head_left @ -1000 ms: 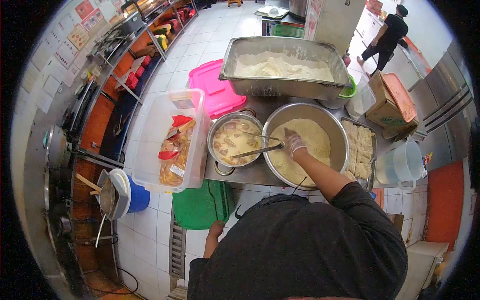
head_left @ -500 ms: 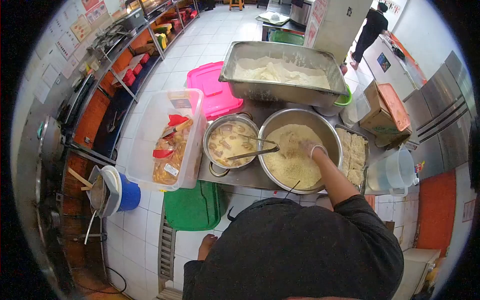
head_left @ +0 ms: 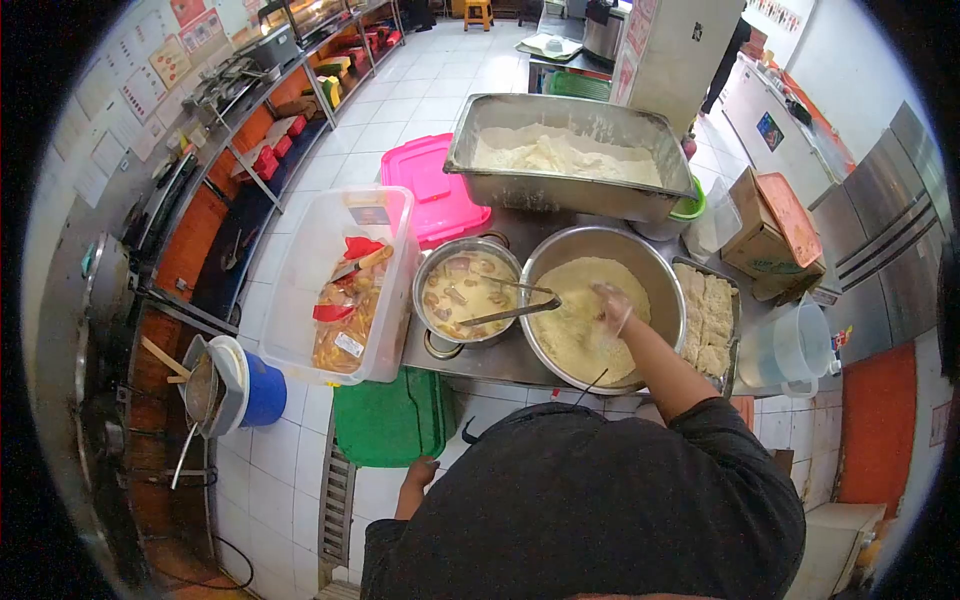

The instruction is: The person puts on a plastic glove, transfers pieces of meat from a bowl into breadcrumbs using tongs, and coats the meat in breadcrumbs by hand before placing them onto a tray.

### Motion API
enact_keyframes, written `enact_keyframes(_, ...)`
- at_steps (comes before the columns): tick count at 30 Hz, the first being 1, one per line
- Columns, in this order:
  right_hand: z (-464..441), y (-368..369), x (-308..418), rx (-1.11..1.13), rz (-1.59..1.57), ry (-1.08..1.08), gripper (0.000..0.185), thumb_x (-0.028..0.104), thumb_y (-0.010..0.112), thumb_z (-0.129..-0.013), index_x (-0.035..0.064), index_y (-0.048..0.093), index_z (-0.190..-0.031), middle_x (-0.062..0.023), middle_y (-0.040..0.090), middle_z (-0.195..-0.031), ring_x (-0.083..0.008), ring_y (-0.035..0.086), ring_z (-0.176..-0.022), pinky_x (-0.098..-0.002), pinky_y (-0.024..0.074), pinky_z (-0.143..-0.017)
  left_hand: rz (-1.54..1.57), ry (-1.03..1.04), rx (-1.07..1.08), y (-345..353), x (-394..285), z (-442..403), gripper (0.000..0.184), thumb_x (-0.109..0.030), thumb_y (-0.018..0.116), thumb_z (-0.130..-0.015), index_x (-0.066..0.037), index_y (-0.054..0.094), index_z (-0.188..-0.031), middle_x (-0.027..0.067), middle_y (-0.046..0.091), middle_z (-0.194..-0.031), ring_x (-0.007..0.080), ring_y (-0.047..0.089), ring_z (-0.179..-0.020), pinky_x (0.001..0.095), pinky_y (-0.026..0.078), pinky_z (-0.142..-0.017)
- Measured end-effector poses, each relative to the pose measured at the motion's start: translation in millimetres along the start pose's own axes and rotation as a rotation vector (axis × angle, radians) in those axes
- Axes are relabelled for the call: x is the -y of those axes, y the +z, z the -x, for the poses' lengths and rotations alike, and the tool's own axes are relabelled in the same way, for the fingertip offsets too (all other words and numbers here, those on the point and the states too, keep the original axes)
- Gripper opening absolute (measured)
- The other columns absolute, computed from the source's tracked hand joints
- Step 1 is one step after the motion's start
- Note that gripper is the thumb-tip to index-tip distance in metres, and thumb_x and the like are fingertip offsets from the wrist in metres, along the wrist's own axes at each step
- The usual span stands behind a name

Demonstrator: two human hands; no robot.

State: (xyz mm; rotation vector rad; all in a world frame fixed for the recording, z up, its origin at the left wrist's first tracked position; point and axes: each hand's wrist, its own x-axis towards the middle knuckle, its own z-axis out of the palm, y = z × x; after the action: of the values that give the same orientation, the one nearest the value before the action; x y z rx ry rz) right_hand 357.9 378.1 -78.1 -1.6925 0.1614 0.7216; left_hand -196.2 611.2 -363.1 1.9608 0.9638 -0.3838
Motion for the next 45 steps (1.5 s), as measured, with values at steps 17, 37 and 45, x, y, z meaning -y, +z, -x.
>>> enact_keyframes(17, -53, -11, -31, 0.431, -0.197, 0.073, 0.041, 0.034, 0.063, -0.09, 0.0106, 0.06, -0.124, -0.0063, 0.065, -0.104, -0.0201, 0.062, -0.089, -0.0357, 0.0515, -0.073, 0.086, -0.248, 0.04, 18, 9, 33, 0.05, -0.036, 0.072, -0.081, -0.001, 0.065, -0.115, 0.0246, 0.065, -0.114, 0.0359, 0.062, -0.107, 0.042, 0.049, -0.089)
enact_keyframes(37, -12, 42, -117, 0.335, 1.53, -0.533, 0.055, 0.053, 0.05, -0.093, 0.0056, 0.063, -0.117, -0.0143, 0.067, -0.105, -0.0258, 0.065, -0.089, -0.0408, 0.0519, -0.081, -0.041, -0.116, -0.004, 26, 19, -15, 0.054, -0.037, 0.072, -0.08, 0.0, 0.063, -0.118, 0.0232, 0.065, -0.116, 0.0345, 0.061, -0.112, 0.0422, 0.048, -0.094)
enact_keyframes(45, -105, -6, -79, -0.001, 0.755, -0.47, 0.049, 0.037, 0.056, -0.092, 0.0068, 0.052, -0.13, -0.0143, 0.064, -0.109, -0.0294, 0.065, -0.092, -0.0438, 0.052, -0.078, 0.078, -0.048, 0.072, -9, -17, -5, 0.052, -0.036, 0.072, -0.08, -0.001, 0.063, -0.117, 0.0223, 0.067, -0.11, 0.0344, 0.064, -0.104, 0.0425, 0.049, -0.088)
